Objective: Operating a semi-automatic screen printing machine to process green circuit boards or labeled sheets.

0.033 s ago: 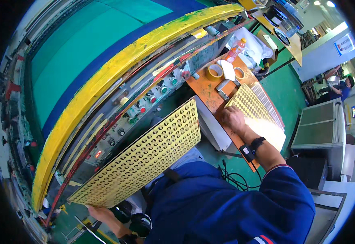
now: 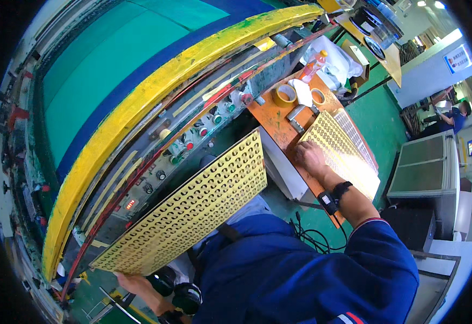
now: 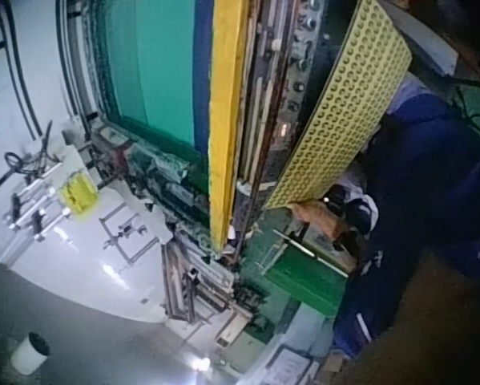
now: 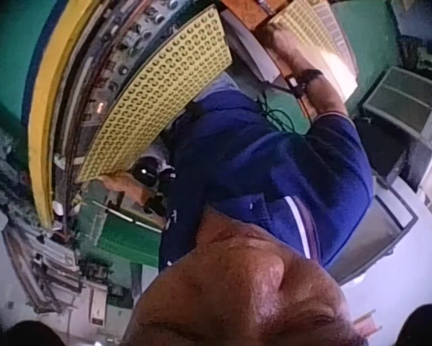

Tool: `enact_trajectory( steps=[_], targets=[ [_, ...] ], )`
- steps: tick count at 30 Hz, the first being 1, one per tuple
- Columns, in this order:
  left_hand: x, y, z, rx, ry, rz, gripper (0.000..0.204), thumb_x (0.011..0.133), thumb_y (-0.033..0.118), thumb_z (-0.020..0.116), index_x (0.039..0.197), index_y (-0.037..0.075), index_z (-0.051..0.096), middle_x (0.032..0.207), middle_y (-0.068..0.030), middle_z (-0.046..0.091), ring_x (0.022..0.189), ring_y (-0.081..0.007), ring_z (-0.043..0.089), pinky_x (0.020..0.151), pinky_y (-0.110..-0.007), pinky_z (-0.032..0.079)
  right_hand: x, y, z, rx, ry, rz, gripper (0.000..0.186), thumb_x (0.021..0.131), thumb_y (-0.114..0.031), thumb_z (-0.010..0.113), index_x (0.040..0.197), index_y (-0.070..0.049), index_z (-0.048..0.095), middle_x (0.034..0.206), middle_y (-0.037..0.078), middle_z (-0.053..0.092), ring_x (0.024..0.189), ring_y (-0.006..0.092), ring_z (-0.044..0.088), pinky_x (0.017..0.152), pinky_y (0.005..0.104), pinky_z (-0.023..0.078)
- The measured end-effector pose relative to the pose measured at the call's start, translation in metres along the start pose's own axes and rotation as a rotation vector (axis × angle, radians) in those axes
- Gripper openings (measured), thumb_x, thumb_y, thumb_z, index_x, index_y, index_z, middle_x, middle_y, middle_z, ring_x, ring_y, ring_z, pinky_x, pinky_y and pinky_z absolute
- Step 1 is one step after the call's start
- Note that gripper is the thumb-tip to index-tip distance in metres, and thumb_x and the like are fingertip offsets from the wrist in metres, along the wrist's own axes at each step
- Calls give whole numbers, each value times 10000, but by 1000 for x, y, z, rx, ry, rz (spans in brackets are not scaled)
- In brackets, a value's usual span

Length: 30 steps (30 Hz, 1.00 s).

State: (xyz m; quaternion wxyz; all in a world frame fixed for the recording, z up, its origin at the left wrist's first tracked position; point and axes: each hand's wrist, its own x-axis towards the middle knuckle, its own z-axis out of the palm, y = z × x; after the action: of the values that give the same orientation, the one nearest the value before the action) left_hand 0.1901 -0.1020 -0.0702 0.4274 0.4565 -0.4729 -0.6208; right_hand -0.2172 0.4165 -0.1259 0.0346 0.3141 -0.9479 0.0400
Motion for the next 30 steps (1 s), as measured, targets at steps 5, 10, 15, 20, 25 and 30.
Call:
enact_trajectory(
  steps=[5, 10, 15, 20, 25, 30],
  targets=[
    [7, -5, -14, -88, -139, 11, 563, 945, 327, 474, 1322, -82, 386, 1314, -192, 452, 1164, -285, 458, 1013, -427, 345, -22, -30, -1, 312, 38, -1, 205, 776, -185, 629, 926, -48, 654, 955, 122, 638, 884, 302, 594, 776, 377, 479],
    [-8, 8, 4, 24, -72, 23, 631, 960, 409, 457, 1348, -78, 356, 1337, -199, 428, 1184, -279, 445, 1023, -432, 328, -176, -45, 46, 915, -419, 656, 343, 886, -359, 572, 962, -30, 631, 739, 147, 627, 642, 281, 580, 644, 384, 482],
    [-6, 12, 10, -19, -129, 4, 649, 968, 430, 430, 1356, -82, 339, 1365, -217, 400, 1209, -300, 429, 1034, -444, 312, -370, -30, 39, 1009, -699, -297, 306, 816, -255, 663, 986, -6, 610, 792, 125, 641, 696, 202, 623, 608, 396, 495],
    [7, 14, 2, 5, -122, -12, 653, 975, 437, 400, 1379, -68, 317, 1404, -217, 361, 1234, -324, 407, 1047, -461, 292, -346, -123, -81, 1199, -989, 537, 267, 834, -221, 640, 981, -1, 606, 808, 131, 640, 689, 218, 629, 605, 381, 512],
    [8, 19, 13, 37, -185, 31, 684, 961, 460, 423, 1381, -69, 314, 1413, -215, 354, 1236, -328, 404, 1043, -467, 295, -354, -129, -83, 1229, -982, 602, 260, 837, -216, 636, 980, 0, 606, 807, 129, 639, 688, 218, 628, 604, 377, 511],
    [8, 20, 10, 33, -212, 30, 699, 950, 474, 442, 1385, -58, 315, 1415, -201, 358, 1241, -321, 401, 1044, -457, 293, -347, -125, -80, 1237, -988, 613, 254, 839, -211, 632, 978, 0, 606, 806, 128, 639, 688, 218, 628, 602, 373, 510]
  ],
)
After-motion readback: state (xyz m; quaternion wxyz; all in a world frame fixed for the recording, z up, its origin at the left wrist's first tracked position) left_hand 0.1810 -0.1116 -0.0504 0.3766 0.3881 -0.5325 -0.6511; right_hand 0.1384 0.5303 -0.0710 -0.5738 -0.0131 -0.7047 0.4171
